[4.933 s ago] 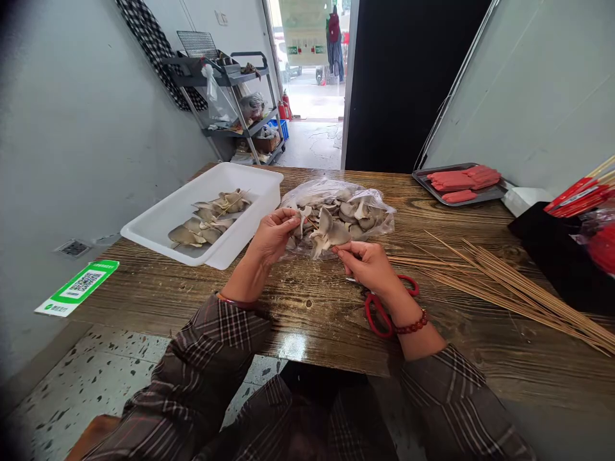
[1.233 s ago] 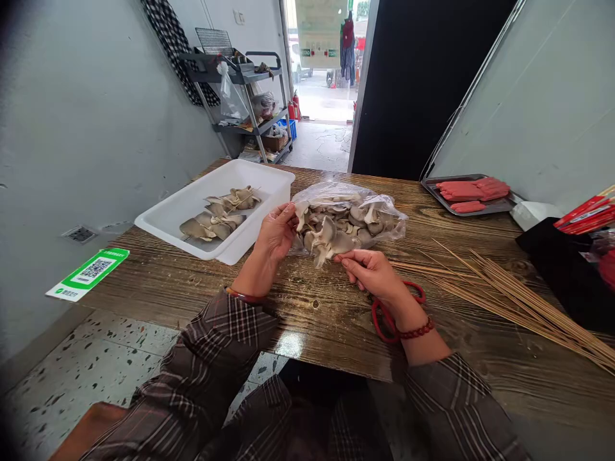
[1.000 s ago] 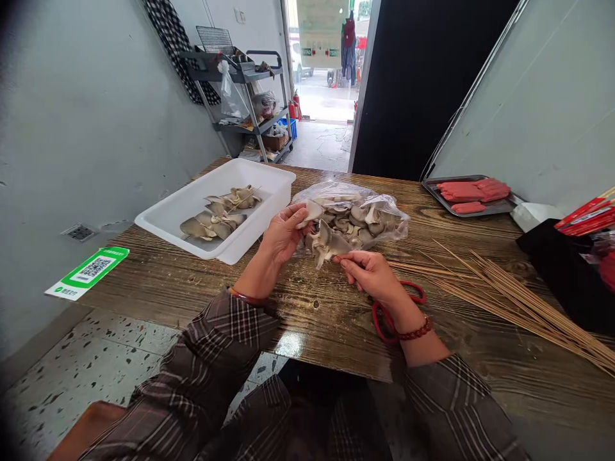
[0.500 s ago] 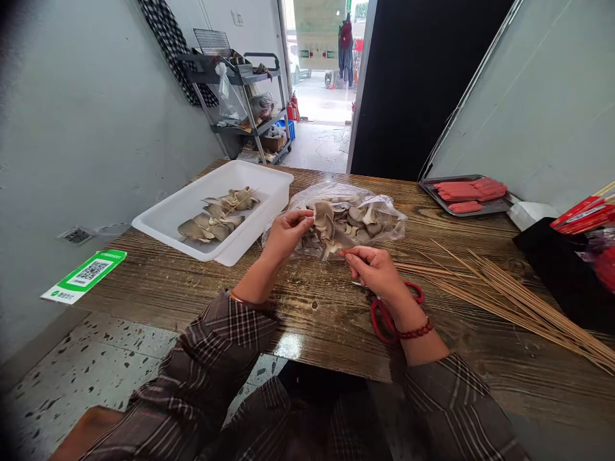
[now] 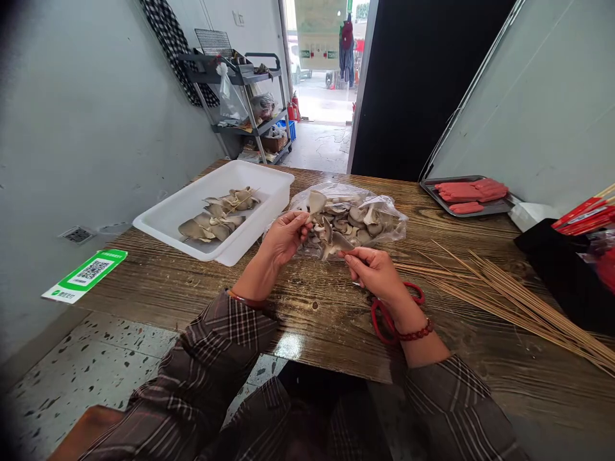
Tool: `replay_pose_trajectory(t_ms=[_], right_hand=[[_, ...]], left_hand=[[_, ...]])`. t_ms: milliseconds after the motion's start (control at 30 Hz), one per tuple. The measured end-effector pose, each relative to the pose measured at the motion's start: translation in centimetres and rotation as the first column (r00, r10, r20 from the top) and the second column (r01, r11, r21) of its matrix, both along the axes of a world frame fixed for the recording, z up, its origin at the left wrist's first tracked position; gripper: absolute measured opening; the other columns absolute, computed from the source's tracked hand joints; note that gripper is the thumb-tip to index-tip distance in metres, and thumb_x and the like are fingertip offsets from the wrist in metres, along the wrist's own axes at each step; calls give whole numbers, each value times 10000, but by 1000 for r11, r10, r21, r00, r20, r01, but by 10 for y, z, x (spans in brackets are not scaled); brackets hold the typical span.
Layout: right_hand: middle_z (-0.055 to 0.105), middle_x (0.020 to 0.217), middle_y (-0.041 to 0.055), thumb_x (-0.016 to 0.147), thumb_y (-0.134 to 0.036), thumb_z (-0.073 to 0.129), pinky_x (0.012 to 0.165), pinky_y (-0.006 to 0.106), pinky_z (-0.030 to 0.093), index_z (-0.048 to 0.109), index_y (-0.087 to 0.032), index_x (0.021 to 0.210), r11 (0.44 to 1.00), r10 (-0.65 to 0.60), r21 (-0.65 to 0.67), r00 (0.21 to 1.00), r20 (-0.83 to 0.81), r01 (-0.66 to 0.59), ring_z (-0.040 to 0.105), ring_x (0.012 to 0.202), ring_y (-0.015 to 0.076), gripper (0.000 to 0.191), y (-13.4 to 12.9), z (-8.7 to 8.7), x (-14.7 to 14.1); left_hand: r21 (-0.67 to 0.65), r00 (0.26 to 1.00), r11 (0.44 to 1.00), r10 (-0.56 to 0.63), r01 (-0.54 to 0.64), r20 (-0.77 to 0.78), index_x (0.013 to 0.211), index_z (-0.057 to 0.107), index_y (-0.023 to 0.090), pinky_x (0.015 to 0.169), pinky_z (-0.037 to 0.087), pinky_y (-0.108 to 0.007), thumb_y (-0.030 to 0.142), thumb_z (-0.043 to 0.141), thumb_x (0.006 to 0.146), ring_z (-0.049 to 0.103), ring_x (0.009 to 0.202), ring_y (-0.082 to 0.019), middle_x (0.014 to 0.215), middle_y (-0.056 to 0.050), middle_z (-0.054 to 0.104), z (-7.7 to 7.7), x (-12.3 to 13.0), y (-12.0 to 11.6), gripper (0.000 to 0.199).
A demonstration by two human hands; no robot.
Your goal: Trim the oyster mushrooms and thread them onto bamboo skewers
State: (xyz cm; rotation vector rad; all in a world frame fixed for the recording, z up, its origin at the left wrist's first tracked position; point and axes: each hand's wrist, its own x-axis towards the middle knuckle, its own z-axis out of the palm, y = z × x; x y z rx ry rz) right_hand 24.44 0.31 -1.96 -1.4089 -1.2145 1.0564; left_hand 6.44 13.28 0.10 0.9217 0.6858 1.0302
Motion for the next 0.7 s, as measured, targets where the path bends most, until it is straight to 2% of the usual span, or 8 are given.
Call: replay_pose_trajectory(t_ms=[133,267,367,700], right_hand=[[538,506,-44,774,-561,695,388,208,261,741,-141,922,1000,-7,-4,1000,-14,7,375,382,57,447,1,0,1],[540,507,-43,769,-571,700,391,208,259,738,-141,916,1000,13,-4,1000,-11,-13,374,381,57,456,-1,3,3],[539,507,-39,787,-569,689,394,208,256,739,-140,925,999,32,-2,999,12,-32,377,388,59,453,-2,3,4],[525,505,-41,784,-589,687,393,216,231,738,-139,906,999,44,-15,999,23,-43,358,386,58,469,-2,3,3]], left_hand=[[28,1000,999,-17,17,-12,771,701,120,488,369,-172,220,807,731,514,517,-38,652,-10,661,0,0,0,151],[92,998,995,35,-30,-46,776,729,117,498,377,-188,207,808,715,518,521,-44,647,-11,662,-1,0,0,135],[119,996,991,70,-62,-61,765,735,117,503,379,-190,202,808,702,515,520,-45,630,-5,652,-2,0,1,128],[170,993,985,59,-41,-105,716,730,142,495,364,-203,250,822,665,486,514,-47,617,4,640,-6,4,-1,151]])
